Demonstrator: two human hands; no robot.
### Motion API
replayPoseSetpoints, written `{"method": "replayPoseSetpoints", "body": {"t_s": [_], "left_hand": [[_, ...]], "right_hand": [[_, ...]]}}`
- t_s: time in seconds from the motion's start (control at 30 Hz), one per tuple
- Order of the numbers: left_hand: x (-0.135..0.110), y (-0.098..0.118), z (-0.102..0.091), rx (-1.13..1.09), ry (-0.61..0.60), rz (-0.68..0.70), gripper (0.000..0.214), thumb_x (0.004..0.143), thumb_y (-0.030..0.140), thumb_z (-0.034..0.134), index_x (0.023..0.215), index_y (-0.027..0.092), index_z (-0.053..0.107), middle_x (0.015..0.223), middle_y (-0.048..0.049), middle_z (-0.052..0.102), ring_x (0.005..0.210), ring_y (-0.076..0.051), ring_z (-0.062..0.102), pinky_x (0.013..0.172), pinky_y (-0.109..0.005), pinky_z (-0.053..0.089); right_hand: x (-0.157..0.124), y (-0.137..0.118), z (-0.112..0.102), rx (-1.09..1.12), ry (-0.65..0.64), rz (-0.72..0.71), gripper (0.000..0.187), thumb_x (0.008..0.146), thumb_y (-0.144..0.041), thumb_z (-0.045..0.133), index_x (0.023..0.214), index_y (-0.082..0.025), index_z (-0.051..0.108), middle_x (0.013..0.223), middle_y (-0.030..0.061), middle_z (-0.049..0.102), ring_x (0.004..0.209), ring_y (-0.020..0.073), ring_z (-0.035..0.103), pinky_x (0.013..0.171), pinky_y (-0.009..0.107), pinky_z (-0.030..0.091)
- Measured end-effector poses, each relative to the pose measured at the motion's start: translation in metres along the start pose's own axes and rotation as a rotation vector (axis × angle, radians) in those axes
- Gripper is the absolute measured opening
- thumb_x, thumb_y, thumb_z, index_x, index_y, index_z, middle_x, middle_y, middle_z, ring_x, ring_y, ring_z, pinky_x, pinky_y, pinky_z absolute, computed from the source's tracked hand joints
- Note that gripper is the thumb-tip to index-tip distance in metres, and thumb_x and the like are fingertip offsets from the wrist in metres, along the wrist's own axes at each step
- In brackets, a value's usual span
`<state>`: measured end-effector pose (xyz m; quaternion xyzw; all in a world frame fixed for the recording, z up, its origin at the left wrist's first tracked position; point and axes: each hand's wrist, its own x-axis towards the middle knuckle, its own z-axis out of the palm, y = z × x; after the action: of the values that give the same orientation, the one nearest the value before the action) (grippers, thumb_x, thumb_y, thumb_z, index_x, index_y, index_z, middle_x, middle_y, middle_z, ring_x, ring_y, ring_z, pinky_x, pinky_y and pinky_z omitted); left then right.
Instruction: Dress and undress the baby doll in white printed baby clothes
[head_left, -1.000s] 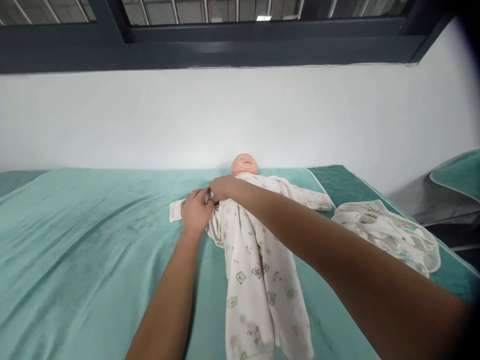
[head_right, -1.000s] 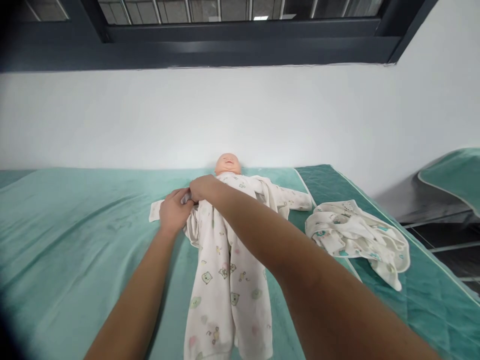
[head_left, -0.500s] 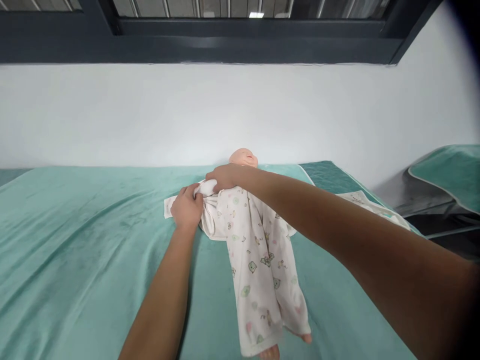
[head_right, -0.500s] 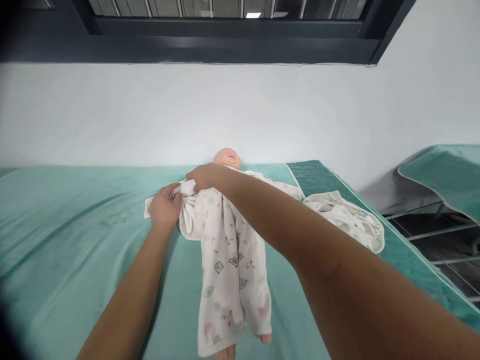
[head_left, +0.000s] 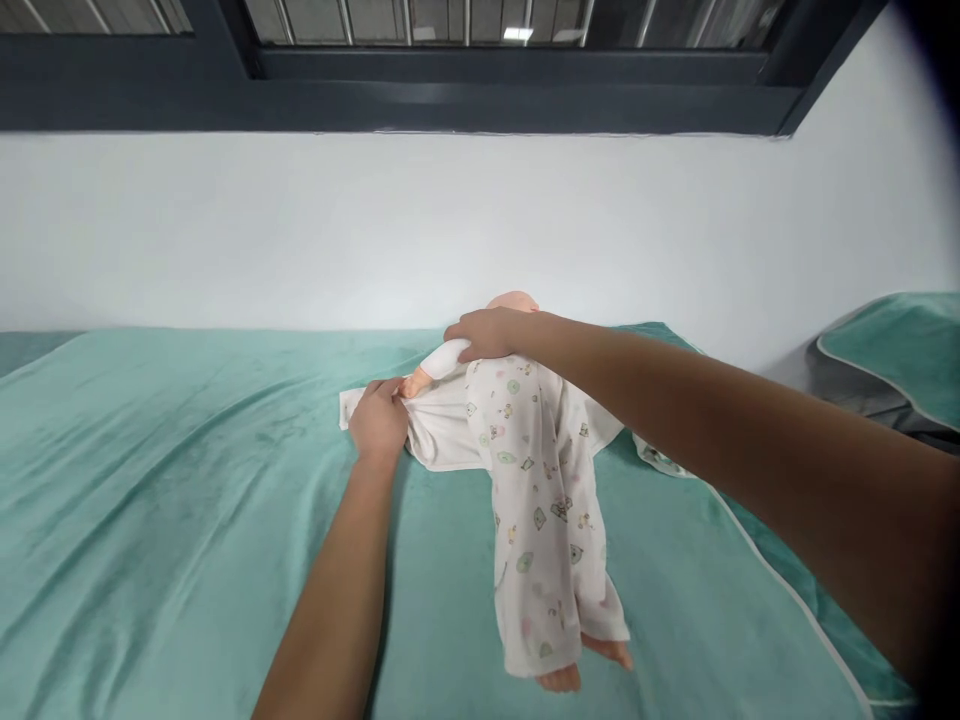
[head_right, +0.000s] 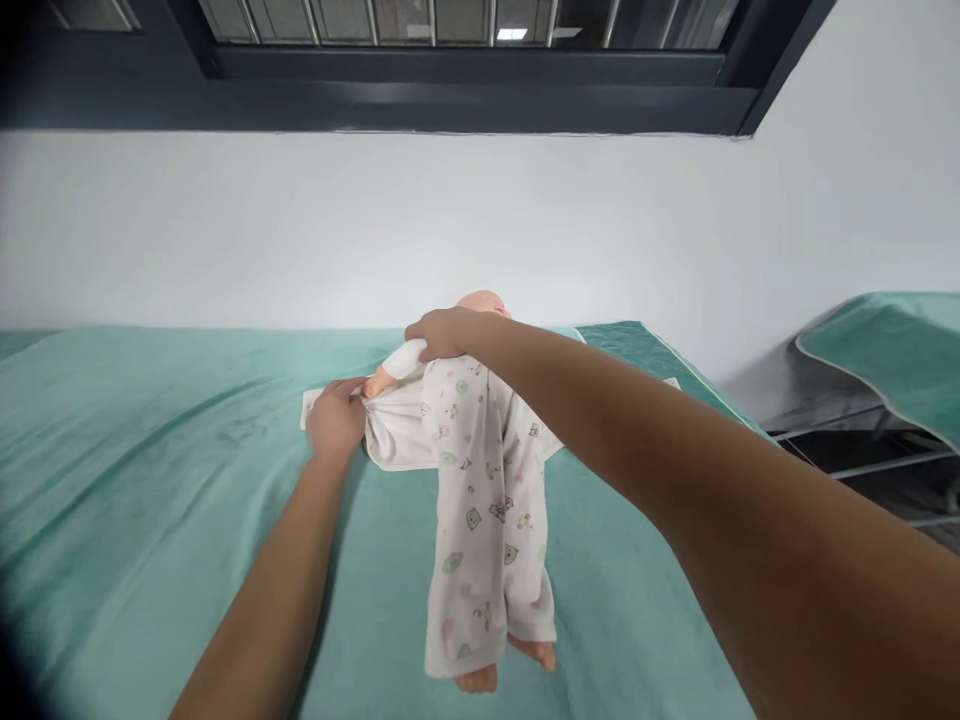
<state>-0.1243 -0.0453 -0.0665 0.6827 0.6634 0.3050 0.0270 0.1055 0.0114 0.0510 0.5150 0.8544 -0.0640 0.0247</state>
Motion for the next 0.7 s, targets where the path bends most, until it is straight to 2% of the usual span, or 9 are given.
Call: {"method": "replayPoseSetpoints", "body": {"t_s": [0.1,0.27,0.43,0.53,0.63,0.7], "left_hand": [[0.0,0.0,0.001,0.036,-0.01,0.0,0.046,0.085,0.01,0.039,0.119,0.025,0.066,0.122,-0.0068,0.067,0.108,-0.025,0.063,0.078,-0.033,0.046],[0.001,0.005,-0.001,0.111,-0.045,-0.027,0.036,0.089,0.02,0.041,0.12,0.026,0.059,0.113,-0.0079,0.068,0.1,-0.028,0.065,0.073,-0.035,0.044],[0.001,0.013,-0.003,0.278,0.004,0.075,0.029,0.091,0.023,0.043,0.115,0.022,0.059,0.111,-0.0106,0.068,0.106,-0.03,0.061,0.09,-0.044,0.042],[0.0,0.017,-0.001,0.317,0.03,0.16,0.037,0.092,0.03,0.046,0.126,0.02,0.054,0.116,-0.0122,0.066,0.113,-0.031,0.057,0.101,-0.048,0.036],[-0.001,0.018,0.002,0.343,0.028,0.195,0.046,0.093,0.032,0.046,0.137,0.021,0.048,0.123,-0.0128,0.063,0.116,-0.031,0.054,0.103,-0.047,0.034],[0.0,0.017,0.003,0.377,0.03,0.161,0.045,0.094,0.029,0.042,0.138,0.021,0.048,0.121,-0.013,0.064,0.114,-0.031,0.055,0.099,-0.047,0.036]], "right_hand": [[-0.003,-0.001,-0.002,-0.01,-0.001,-0.021,0.039,0.086,-0.039,0.065,0.124,-0.031,0.061,0.114,0.0033,0.064,0.093,0.0224,0.062,0.079,0.033,0.042],[0.003,-0.005,0.006,0.03,-0.032,-0.05,0.038,0.087,-0.045,0.062,0.123,-0.034,0.059,0.117,0.0023,0.064,0.094,0.0229,0.063,0.075,0.031,0.042],[0.016,-0.014,0.018,0.077,-0.068,-0.039,0.035,0.084,-0.044,0.065,0.117,-0.034,0.061,0.112,0.0019,0.066,0.09,0.0232,0.063,0.074,0.031,0.043],[0.02,-0.022,0.023,0.106,-0.104,-0.033,0.031,0.082,-0.042,0.067,0.111,-0.031,0.064,0.107,0.0023,0.068,0.086,0.0232,0.064,0.073,0.033,0.044],[0.019,-0.024,0.026,0.134,-0.11,-0.029,0.032,0.084,-0.041,0.064,0.114,-0.03,0.063,0.112,0.0037,0.068,0.088,0.0243,0.065,0.075,0.034,0.046],[0.014,-0.017,0.029,0.167,-0.029,-0.047,0.038,0.086,-0.04,0.061,0.123,-0.029,0.06,0.124,0.0052,0.065,0.096,0.0259,0.064,0.08,0.036,0.046]]}}
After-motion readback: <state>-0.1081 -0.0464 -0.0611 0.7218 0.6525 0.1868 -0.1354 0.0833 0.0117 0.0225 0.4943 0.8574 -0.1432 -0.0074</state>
